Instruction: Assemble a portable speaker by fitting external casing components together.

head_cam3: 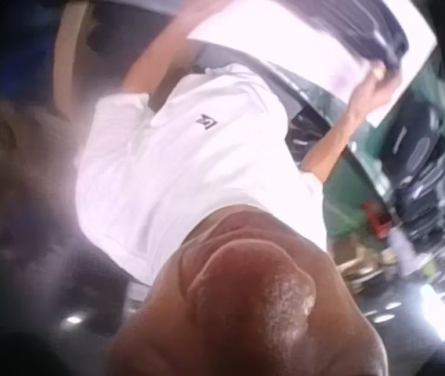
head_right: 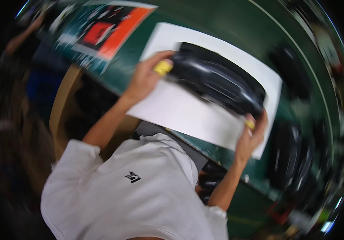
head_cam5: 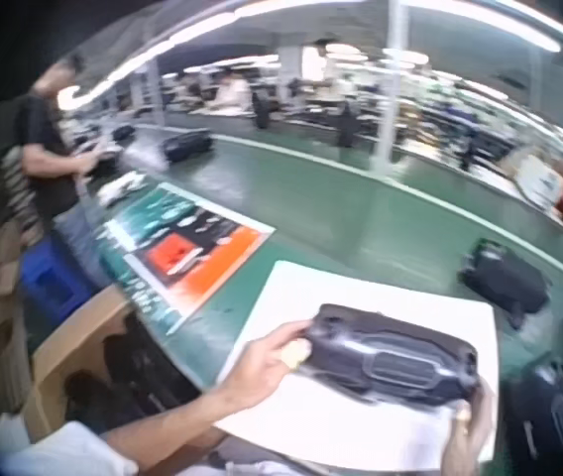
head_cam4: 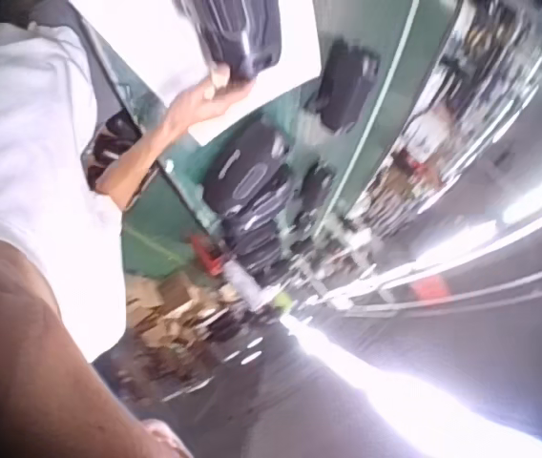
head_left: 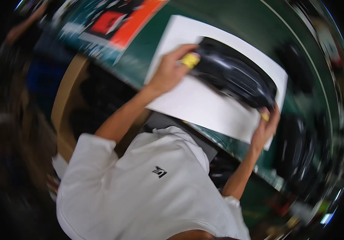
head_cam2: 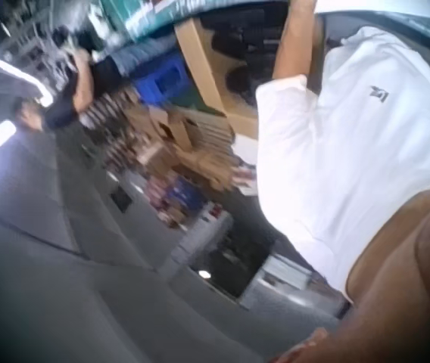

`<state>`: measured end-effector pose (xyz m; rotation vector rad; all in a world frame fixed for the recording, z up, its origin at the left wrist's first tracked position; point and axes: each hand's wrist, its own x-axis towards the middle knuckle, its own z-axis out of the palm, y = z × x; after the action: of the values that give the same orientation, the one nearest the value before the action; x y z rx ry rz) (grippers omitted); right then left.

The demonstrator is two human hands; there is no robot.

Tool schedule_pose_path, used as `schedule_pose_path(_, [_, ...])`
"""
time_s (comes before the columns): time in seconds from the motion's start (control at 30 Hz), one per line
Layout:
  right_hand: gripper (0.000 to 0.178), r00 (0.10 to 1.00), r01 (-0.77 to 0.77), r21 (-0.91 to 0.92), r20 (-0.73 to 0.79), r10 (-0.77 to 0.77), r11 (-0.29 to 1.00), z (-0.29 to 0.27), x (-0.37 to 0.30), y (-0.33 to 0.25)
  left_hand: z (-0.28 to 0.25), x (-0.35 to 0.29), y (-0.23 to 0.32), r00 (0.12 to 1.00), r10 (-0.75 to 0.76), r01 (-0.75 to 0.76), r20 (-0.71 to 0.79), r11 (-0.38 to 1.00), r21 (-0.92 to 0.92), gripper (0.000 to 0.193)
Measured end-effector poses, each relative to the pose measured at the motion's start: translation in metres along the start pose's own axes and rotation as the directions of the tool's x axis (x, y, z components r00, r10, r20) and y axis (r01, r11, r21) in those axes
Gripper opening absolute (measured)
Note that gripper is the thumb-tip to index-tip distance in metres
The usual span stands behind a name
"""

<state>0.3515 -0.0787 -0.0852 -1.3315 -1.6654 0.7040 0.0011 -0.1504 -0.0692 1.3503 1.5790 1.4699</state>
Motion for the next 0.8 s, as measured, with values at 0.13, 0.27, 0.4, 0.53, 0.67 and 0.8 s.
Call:
schedule_pose_path(0.13, [0.079, 0.994, 0.108, 0.001, 0.028, -0.108, 0.994, -0.008, -0.019, 0.065, 0.01, -0.035, -0.054, 0.991, 0.09, -0.069, -0.1, 0.978, 0.195, 0.039])
schedule_pose_path(0.27, [0.087, 0.977, 0.14, -0.078, 0.171, -0.125, 0.987, 0.013, -0.033, 0.054, -0.011, -0.012, -0.071, 0.994, 0.106, -0.108, 0.022, 0.975, 0.192, 0.042])
schedule_pose_path(0.4, [0.089, 0.994, 0.012, -0.225, 0.111, 0.013, 0.974, 0.027, -0.033, 0.052, -0.041, -0.023, -0.052, 0.997, 0.045, -0.033, -0.062, 0.982, 0.187, 0.035])
schedule_pose_path(0.53, [0.06, 0.999, -0.035, -0.103, 0.027, 0.038, 0.994, 0.016, -0.035, 0.058, -0.127, -0.104, -0.058, 0.853, 0.073, 0.111, -0.517, 0.942, 0.317, 0.024])
schedule_pose_path(0.67, [0.034, 0.958, -0.049, -0.082, -0.286, 0.023, 0.995, 0.0, -0.037, 0.037, -0.277, -0.268, -0.167, 0.356, -0.019, 0.69, -0.934, 0.679, 0.249, 0.016])
schedule_pose_path(0.8, [0.026, 0.955, 0.135, -0.154, -0.243, -0.17, 0.979, 0.004, -0.028, -0.017, -0.341, -0.5, -0.208, 0.055, -0.249, 0.998, -0.967, 0.026, 0.05, 0.024])
